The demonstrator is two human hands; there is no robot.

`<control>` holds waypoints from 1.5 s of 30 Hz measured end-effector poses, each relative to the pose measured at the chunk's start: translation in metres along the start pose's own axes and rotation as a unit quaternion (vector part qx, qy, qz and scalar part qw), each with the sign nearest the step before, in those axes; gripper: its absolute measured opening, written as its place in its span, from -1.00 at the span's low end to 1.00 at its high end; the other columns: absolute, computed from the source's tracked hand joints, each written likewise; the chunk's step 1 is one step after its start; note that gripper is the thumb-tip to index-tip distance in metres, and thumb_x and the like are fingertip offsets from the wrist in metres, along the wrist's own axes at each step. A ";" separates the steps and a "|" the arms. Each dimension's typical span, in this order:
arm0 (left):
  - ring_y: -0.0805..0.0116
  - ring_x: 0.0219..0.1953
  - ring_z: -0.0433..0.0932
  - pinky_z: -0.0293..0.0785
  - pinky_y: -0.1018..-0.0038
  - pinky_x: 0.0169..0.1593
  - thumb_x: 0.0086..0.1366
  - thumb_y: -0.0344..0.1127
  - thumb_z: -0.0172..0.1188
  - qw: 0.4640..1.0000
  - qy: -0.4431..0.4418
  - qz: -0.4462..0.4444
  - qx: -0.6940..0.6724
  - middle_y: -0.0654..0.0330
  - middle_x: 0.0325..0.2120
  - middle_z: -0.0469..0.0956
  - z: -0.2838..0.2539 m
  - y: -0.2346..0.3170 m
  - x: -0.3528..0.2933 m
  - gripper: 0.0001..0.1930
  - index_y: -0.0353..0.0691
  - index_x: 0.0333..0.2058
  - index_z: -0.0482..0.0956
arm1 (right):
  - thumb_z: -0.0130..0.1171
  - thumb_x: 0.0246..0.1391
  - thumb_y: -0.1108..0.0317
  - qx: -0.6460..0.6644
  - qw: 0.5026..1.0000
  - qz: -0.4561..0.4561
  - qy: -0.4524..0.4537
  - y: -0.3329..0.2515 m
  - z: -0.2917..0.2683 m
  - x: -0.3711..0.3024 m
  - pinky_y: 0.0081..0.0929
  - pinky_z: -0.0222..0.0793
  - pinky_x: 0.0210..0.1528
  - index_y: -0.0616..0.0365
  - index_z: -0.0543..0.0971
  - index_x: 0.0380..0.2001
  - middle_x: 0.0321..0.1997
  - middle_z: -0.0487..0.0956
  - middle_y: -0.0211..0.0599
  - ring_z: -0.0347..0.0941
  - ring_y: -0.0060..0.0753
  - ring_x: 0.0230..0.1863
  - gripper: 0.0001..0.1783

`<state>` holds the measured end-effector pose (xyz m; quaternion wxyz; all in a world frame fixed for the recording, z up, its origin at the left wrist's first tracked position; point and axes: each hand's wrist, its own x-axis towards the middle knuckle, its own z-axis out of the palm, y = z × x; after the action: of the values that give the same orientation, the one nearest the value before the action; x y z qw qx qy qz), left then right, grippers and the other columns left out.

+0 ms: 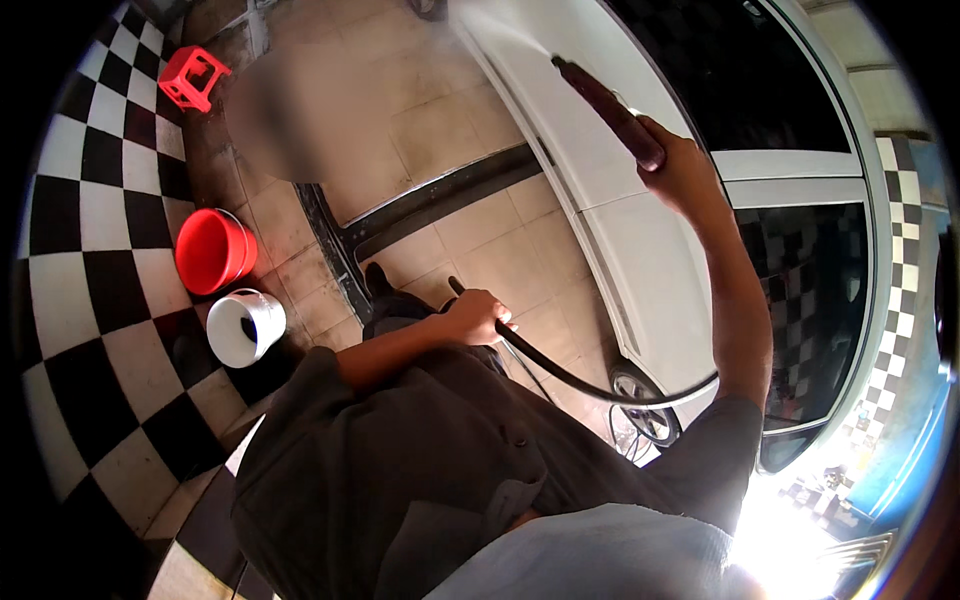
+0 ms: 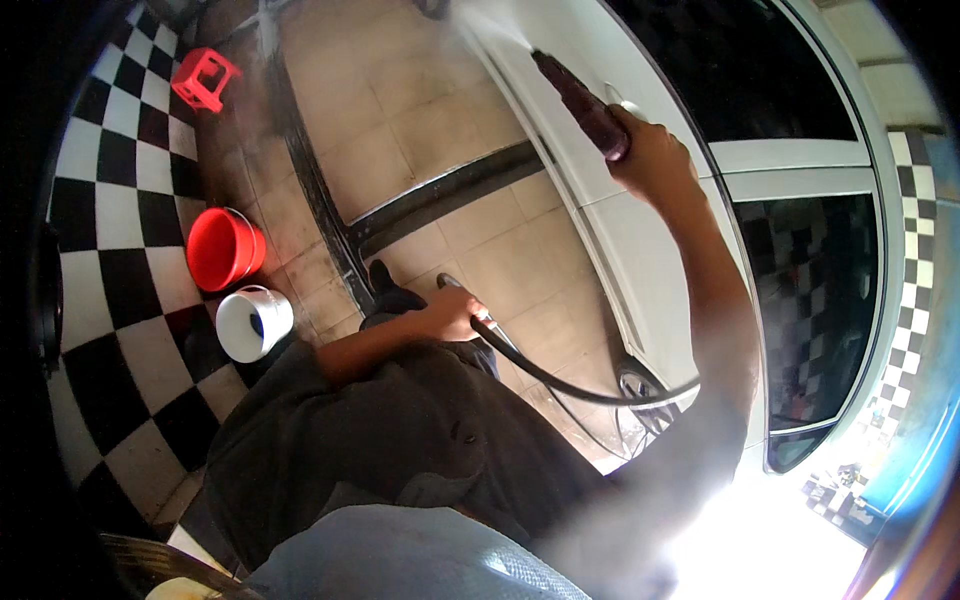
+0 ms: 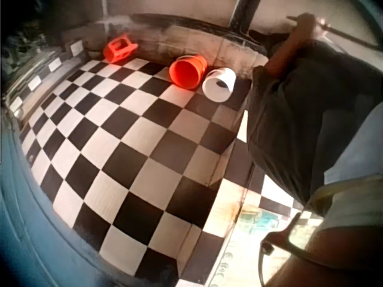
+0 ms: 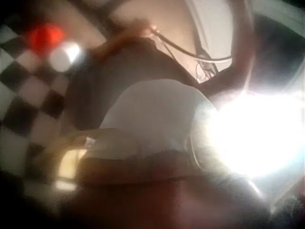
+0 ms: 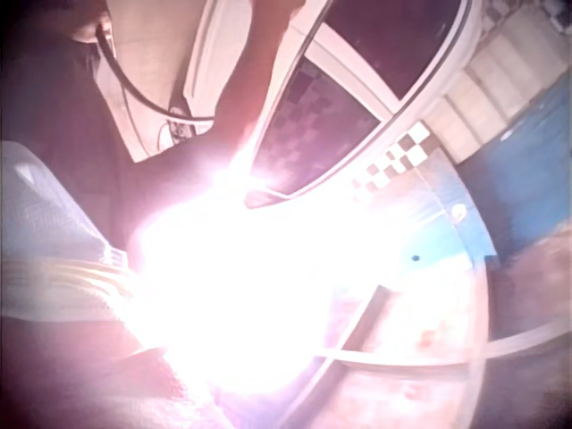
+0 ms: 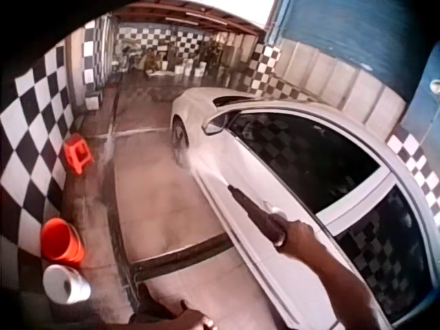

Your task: The person uses a high-pressure water spray gun to wash a white car in a garage. They systematically clean the interior door panels, the exterior body, the roof, and the front bumper area. The person moves around the vehicle to ensure full coverage of the exterior surfaces.

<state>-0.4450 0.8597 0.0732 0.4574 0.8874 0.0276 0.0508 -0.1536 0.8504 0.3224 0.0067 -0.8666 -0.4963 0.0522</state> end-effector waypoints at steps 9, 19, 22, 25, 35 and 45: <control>-0.07 -0.53 0.49 0.37 0.11 -0.42 0.08 -0.01 0.18 0.995 -0.034 0.036 -0.086 0.04 -0.69 0.46 -0.026 -0.049 -0.010 -0.62 -0.17 -0.69 0.40 | 0.08 -0.09 0.44 -0.090 0.971 0.077 -0.208 -0.015 0.040 0.050 -0.19 0.43 -0.12 0.04 0.55 -0.11 -0.21 0.60 -0.02 0.54 0.05 -0.18 -0.62; -0.07 -0.59 0.45 0.34 0.12 -0.46 -0.09 -0.24 0.17 0.986 -0.010 0.115 -0.121 0.02 -0.73 0.39 -0.079 -0.105 0.001 -0.75 -0.21 -0.71 0.31 | 0.14 -0.03 0.34 -0.099 0.991 0.058 -0.066 -0.151 -0.048 0.123 -0.20 0.50 -0.21 -0.23 0.35 0.19 -0.27 0.61 -0.04 0.57 0.04 -0.26 -0.36; -0.04 -0.58 0.47 0.35 0.13 -0.45 -0.10 -0.24 0.17 0.982 -0.033 0.107 -0.150 0.04 -0.72 0.41 -0.083 -0.115 0.000 -0.77 -0.20 -0.70 0.33 | 0.12 -0.07 0.33 -0.144 0.970 0.074 -0.179 -0.116 0.022 0.110 -0.14 0.48 -0.19 -0.20 0.42 0.10 -0.29 0.61 -0.04 0.55 0.07 -0.25 -0.44; -0.04 -0.48 0.51 0.39 0.14 -0.39 -0.10 -0.16 0.23 0.978 -0.112 0.079 -0.158 0.04 -0.64 0.48 -0.095 -0.119 -0.003 -0.77 -0.18 -0.60 0.45 | 0.12 -0.10 0.34 -0.104 0.946 0.133 -0.278 -0.051 0.078 0.078 -0.12 0.46 -0.14 -0.07 0.49 -0.04 -0.28 0.61 -0.02 0.54 0.07 -0.21 -0.56; -0.02 -0.35 0.54 0.44 0.15 -0.30 -0.15 -0.11 0.30 0.971 -0.220 -0.019 -0.090 0.00 -0.50 0.55 -0.170 -0.192 0.000 -0.68 -0.21 -0.46 0.56 | 0.20 -0.14 0.31 0.044 0.975 0.038 -0.213 -0.095 0.151 0.157 -0.14 0.45 -0.12 -0.18 0.46 0.09 -0.24 0.61 -0.04 0.53 0.09 -0.20 -0.40; -0.09 -0.60 0.45 0.30 0.17 -0.49 0.09 -0.14 0.25 0.980 -0.097 0.010 -0.173 -0.06 -0.71 0.43 -0.274 -0.248 0.004 -0.64 -0.27 -0.69 0.41 | 0.22 -0.14 0.31 -0.027 0.993 0.066 -0.092 -0.198 0.007 0.279 -0.10 0.47 -0.14 -0.14 0.42 0.09 -0.30 0.61 -0.01 0.55 0.08 -0.22 -0.39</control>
<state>-0.4737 1.2260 0.0295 0.6040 0.7957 -0.0348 -0.0273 -0.1842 1.1906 0.3045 -0.0663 -0.8888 -0.4378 0.1185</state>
